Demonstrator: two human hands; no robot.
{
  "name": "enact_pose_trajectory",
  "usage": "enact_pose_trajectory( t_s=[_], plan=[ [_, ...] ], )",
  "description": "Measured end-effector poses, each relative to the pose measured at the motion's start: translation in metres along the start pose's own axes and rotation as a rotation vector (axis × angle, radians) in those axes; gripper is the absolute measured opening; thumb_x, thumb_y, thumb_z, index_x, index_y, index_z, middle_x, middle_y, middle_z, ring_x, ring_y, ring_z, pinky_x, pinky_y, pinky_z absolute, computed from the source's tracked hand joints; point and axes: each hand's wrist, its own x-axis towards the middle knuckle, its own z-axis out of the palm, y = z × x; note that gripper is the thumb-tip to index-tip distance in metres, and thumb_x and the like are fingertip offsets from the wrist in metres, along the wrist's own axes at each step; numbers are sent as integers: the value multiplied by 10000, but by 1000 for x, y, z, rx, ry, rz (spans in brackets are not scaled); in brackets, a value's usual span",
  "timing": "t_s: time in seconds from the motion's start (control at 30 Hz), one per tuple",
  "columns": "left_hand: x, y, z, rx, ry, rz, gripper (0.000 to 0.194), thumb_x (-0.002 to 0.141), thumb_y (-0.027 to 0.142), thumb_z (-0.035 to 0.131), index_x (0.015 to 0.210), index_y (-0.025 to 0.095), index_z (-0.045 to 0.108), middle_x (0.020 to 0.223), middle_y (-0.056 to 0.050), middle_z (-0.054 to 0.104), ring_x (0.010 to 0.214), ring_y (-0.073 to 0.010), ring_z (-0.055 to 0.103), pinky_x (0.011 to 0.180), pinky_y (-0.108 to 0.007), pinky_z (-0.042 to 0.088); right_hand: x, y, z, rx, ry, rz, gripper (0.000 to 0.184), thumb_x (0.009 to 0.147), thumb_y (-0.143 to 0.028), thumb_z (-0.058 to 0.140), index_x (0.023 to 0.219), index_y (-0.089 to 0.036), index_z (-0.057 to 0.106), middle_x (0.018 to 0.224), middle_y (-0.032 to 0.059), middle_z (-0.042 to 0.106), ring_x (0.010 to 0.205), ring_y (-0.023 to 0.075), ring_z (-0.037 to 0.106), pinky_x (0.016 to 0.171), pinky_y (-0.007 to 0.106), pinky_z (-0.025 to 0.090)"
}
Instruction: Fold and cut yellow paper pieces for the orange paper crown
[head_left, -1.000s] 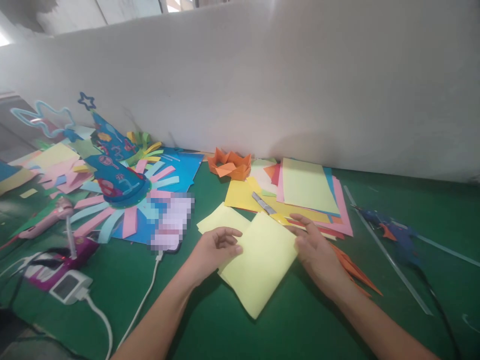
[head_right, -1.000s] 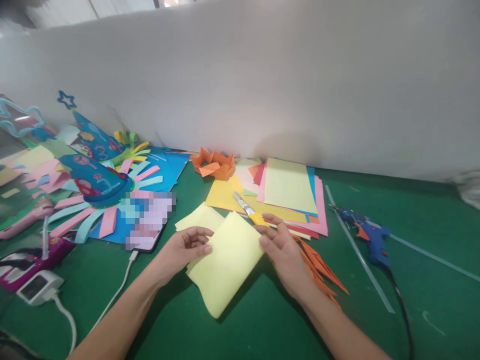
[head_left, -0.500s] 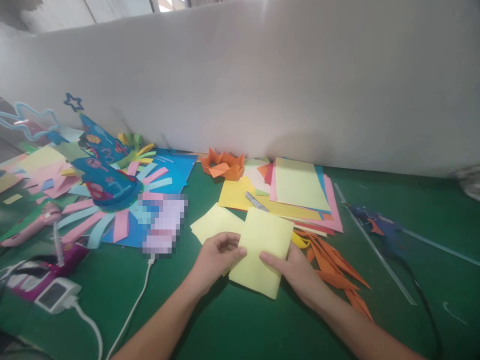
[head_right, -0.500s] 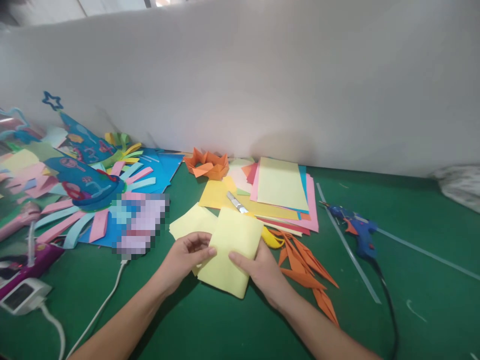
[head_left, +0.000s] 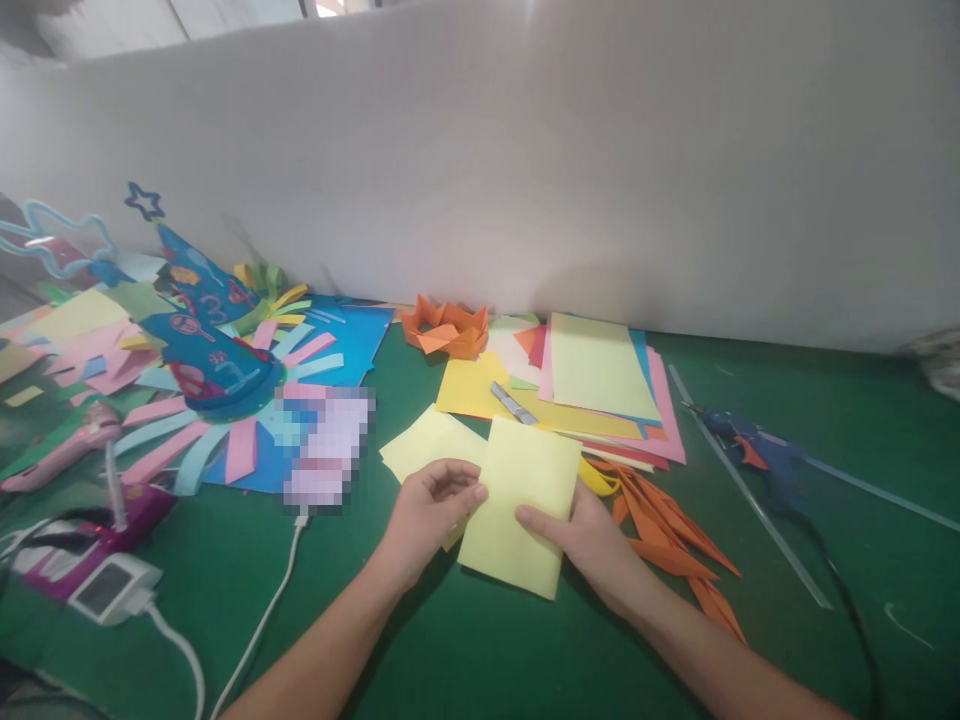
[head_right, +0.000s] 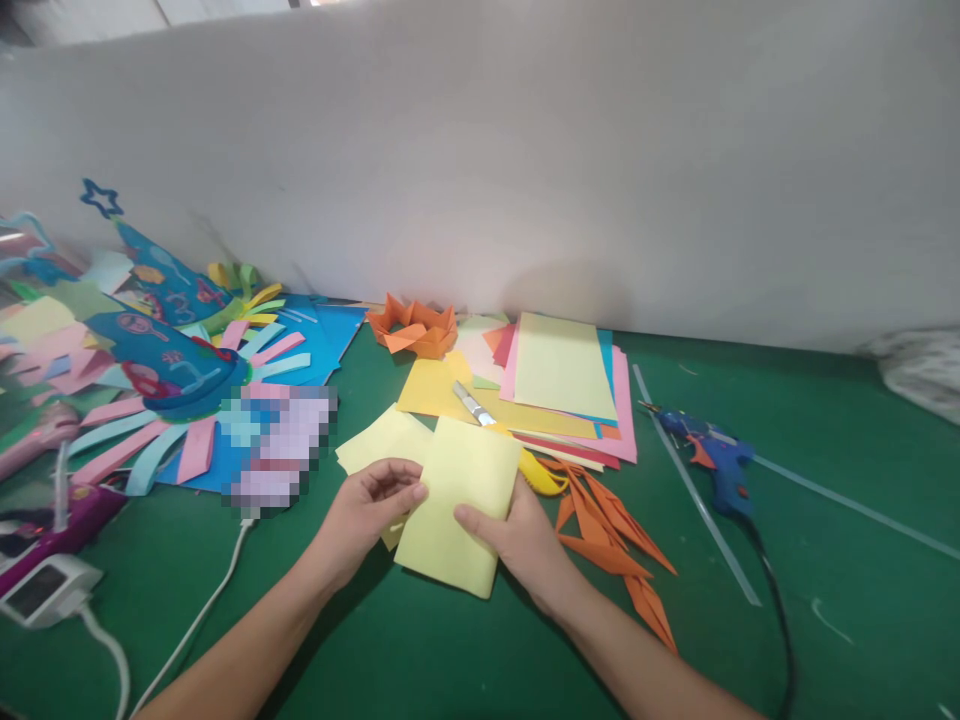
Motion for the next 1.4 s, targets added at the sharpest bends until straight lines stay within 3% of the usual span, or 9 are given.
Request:
enact_pose_trajectory(
  t_s=[0.37, 0.6, 0.7, 0.77, 0.87, 1.03, 1.2, 1.4],
  plan=[
    [1, 1, 0, 67, 27, 54, 285, 632, 284, 761, 850, 149, 634, 735, -5, 608, 701, -102, 565, 673, -209, 455, 1, 2, 0, -16, 7, 15, 624, 624, -389, 764, 1144, -198, 476, 1122, 94, 653, 964, 286, 642, 782, 421, 539],
    [1, 1, -3, 341, -24, 284, 68, 750, 235, 610, 774, 176, 633, 818, -30, 633, 688, -118, 558, 597, -215, 437, 2, 2, 3, 17, -23, -46, 705, 625, -404, 765, 1208, -225, 412, 1142, 96, 630, 993, 276, 623, 803, 422, 528],
    [4, 3, -15, 545, 43, 406, 153, 787, 216, 544, 813, 188, 691, 903, -60, 658, 814, -168, 595, 660, -252, 457, 5, 6, 2, 27, -52, -134, 783, 685, -427, 718, 1307, -235, 283, 1094, 97, 631, 932, 233, 635, 817, 418, 522],
    [6, 5, -25, 664, 110, 412, 176, 787, 206, 531, 824, 192, 702, 909, -62, 662, 817, -179, 602, 676, -271, 464, 6, 9, -1, -67, -37, -254, 770, 752, -428, 654, 1357, -248, 214, 1162, 111, 588, 940, 210, 620, 835, 412, 516],
    [9, 6, -35, 772, 143, 350, 190, 779, 192, 524, 837, 191, 705, 903, -55, 665, 766, -173, 607, 681, -285, 473, 2, 8, -5, -401, -35, -450, 583, 846, -392, 544, 1361, -278, 294, 1355, 113, 449, 1131, 225, 526, 935, 423, 464],
    [8, 6, -37, 846, 112, 319, 203, 782, 176, 516, 851, 186, 706, 872, -54, 659, 753, -174, 604, 698, -299, 484, -3, -6, -4, -909, -263, -613, 403, 915, -355, 435, 1307, -269, 472, 1415, 61, 426, 1317, 244, 350, 1073, 447, 326],
    [7, 6, -34, 920, 127, 315, 212, 789, 150, 502, 856, 172, 702, 976, -72, 623, 823, -181, 607, 747, -314, 496, 8, -19, 6, -1086, -397, -728, 376, 945, -297, 374, 1287, -244, 521, 1407, 37, 443, 1324, 219, 346, 1103, 443, 272],
    [5, 8, -32, 972, 140, 334, 219, 779, 97, 485, 857, 135, 686, 1189, -109, 519, 655, -120, 609, 687, -310, 514, 19, -23, 14, -1181, -443, -774, 378, 952, -280, 352, 1269, -208, 544, 1375, 59, 481, 1306, 228, 375, 1102, 486, 251]
  ],
)
